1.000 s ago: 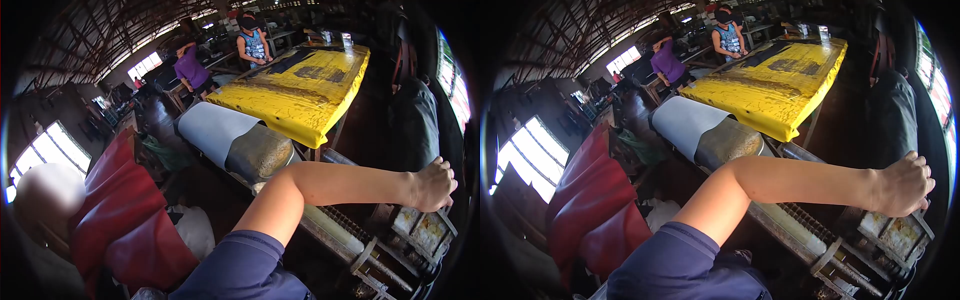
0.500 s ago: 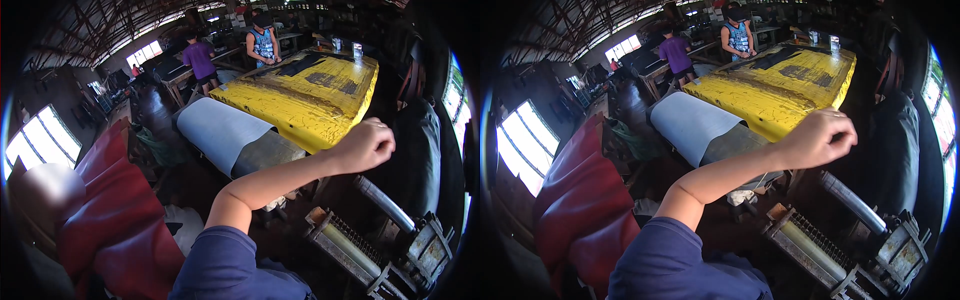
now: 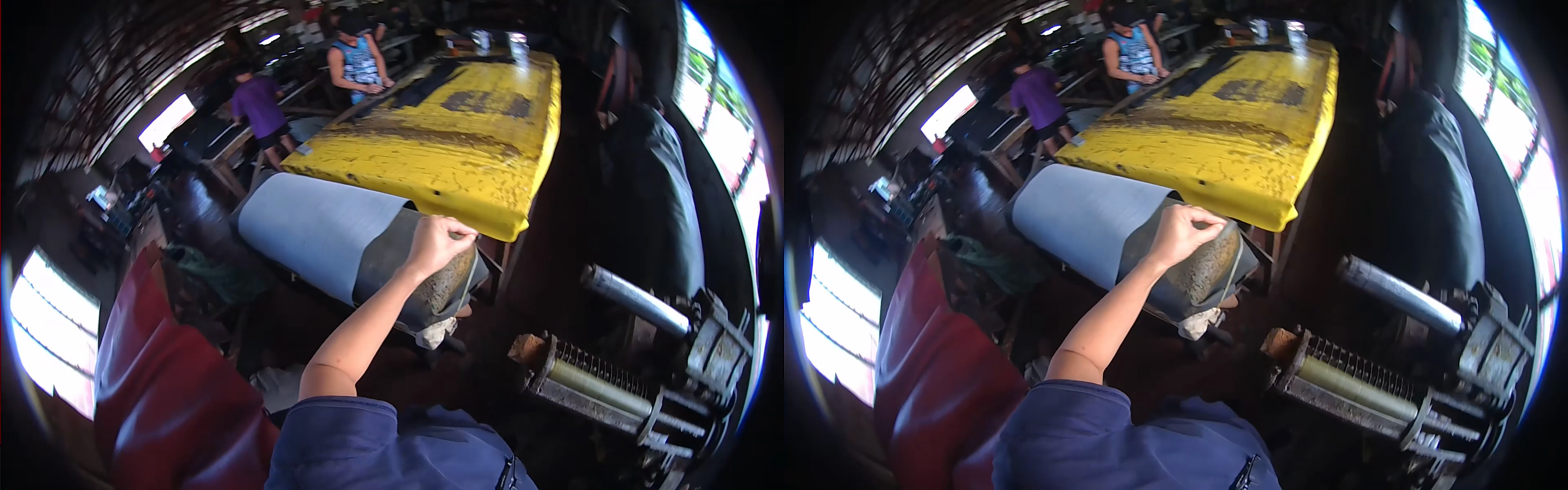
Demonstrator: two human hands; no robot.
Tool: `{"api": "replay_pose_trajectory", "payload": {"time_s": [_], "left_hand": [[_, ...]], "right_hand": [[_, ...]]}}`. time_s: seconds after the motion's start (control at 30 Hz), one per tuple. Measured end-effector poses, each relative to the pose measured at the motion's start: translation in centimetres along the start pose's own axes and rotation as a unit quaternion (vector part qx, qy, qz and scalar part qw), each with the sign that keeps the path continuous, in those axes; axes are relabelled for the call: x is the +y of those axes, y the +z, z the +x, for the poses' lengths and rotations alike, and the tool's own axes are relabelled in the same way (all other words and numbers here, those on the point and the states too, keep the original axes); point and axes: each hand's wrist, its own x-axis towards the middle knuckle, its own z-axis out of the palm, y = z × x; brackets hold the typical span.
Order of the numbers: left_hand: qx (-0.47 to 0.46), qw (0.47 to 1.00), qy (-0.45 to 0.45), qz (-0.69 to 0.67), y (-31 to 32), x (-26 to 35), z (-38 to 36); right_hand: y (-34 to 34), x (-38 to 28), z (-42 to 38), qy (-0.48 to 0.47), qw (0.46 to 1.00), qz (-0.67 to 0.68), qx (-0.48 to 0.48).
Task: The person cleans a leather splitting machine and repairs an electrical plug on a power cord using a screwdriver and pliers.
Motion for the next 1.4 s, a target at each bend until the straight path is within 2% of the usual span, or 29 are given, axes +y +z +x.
{"api": "replay_pose_trajectory", "payload": {"time_s": [0.03,0.07,0.1,0.13,0.17,0.2,0.23,0.3,0.37,0.4,0.43,0.5,0.57,0.63,0.7,0.73,0.8,0.9,1.0,1.03,1.07,1.17,1.2,1.23,1.27,1.3,1.33,1.37,1.4], "left_hand": [[-0.031,0.998,-0.051,0.009,0.4,-0.7,-0.5],[-0.070,0.995,-0.047,0.049,0.6,-1.2,-0.8],[-0.091,0.991,-0.084,0.046,1.1,-1.2,-1.3],[-0.106,0.993,-0.057,-0.003,2.5,-3.5,-2.1],[-0.131,0.987,-0.089,-0.002,4.0,-5.5,-3.0],[-0.155,0.980,-0.122,0.001,5.1,-5.4,-3.8],[-0.194,0.971,-0.141,-0.009,6.4,-6.5,-4.8],[-0.235,0.946,-0.195,-0.111,9.3,-9.9,-7.4],[-0.297,0.902,-0.276,-0.147,11.4,-11.3,-9.8],[-0.296,0.890,-0.301,-0.171,12.2,-11.1,-11.1],[-0.305,0.881,-0.306,-0.192,13.4,-13.3,-12.6],[-0.314,0.898,-0.294,-0.089,14.2,-12.6,-13.9],[-0.312,0.880,-0.328,-0.140,15.2,-11.1,-15.4],[-0.346,0.902,-0.250,-0.069,16.2,-12.6,-17.3],[-0.315,0.912,-0.241,-0.105,16.2,-9.4,-17.7],[-0.323,0.911,-0.237,-0.093,16.3,-10.5,-18.6],[-0.313,0.915,-0.236,-0.094,17.4,-13.1,-20.4],[-0.300,0.904,-0.276,-0.126,16.9,-9.5,-19.9],[-0.330,0.897,-0.286,-0.061,17.3,-10.7,-21.1],[-0.357,0.900,-0.249,-0.013,17.6,-11.2,-21.6],[-0.336,0.926,-0.166,0.047,17.1,-11.4,-22.7],[-0.492,0.845,-0.189,-0.094,18.1,-18.4,-26.6],[-0.568,0.810,-0.141,-0.051,18.3,-13.4,-24.6],[-0.635,0.768,-0.085,-0.015,18.5,-7.9,-22.3],[-0.589,0.798,-0.123,-0.035,19.4,-8.6,-23.6],[-0.560,0.817,-0.109,-0.084,19.8,-6.5,-23.8],[-0.576,0.816,-0.004,0.047,20.2,-5.4,-23.5],[-0.606,0.780,-0.149,0.048,20.2,-2.3,-23.3],[-0.613,0.773,-0.164,0.018,21.3,-2.7,-24.4]], "right_hand": [[-0.5,-0.5,-0.4,0.007,1.000,-0.010,-0.005],[-1.0,0.0,-0.8,0.016,1.000,-0.012,-0.008],[-1.3,0.6,-1.2,0.025,1.000,-0.014,-0.011],[-2.0,9.9,0.4,-0.146,0.984,0.073,-0.071],[-2.7,9.3,-0.8,-0.121,0.991,0.037,-0.050],[-3.4,7.0,-2.3,-0.110,0.989,0.091,-0.038],[-4.8,8.1,-2.7,-0.123,0.990,0.053,-0.045],[-6.3,5.9,-4.3,0.001,0.999,0.040,0.006],[-8.5,5.6,-5.2,0.037,0.999,-0.003,0.026],[-9.4,6.5,-5.6,0.027,0.999,0.011,0.035],[-10.5,7.4,-5.8,0.024,0.999,0.009,0.038],[-11.3,6.4,-6.1,0.046,0.996,-0.030,0.065],[-12.1,6.2,-6.3,0.054,0.995,-0.049,0.075],[-12.3,6.4,-6.3,0.056,0.994,-0.054,0.081],[-12.6,6.9,-6.2,0.052,0.995,-0.046,0.078],[-12.7,7.0,-6.0,0.051,0.995,-0.056,0.068],[-12.6,6.7,-5.5,0.050,0.994,-0.067,0.064],[-13.1,7.3,-4.8,0.041,0.995,-0.059,0.063],[-13.2,7.5,-4.7,0.035,0.996,-0.061,0.056],[-13.3,7.7,-4.7,0.031,0.996,-0.066,0.052],[-13.5,8.0,-4.6,0.026,0.996,-0.073,0.052],[-13.2,7.4,-4.5,0.002,0.997,-0.061,0.057],[-12.4,5.0,-4.5,-0.004,0.990,-0.124,0.064],[-12.1,3.9,-4.4,0.011,0.992,-0.108,0.067],[-12.2,4.3,-4.4,0.010,0.988,-0.135,0.068],[-12.4,5.4,-4.6,-0.049,0.983,-0.170,0.054],[-12.5,5.8,-5.2,-0.063,0.986,-0.151,0.037],[-13.0,6.1,-5.9,-0.074,0.983,-0.166,0.009],[-13.4,5.7,-6.9,0.020,0.994,-0.110,0.018]]}}
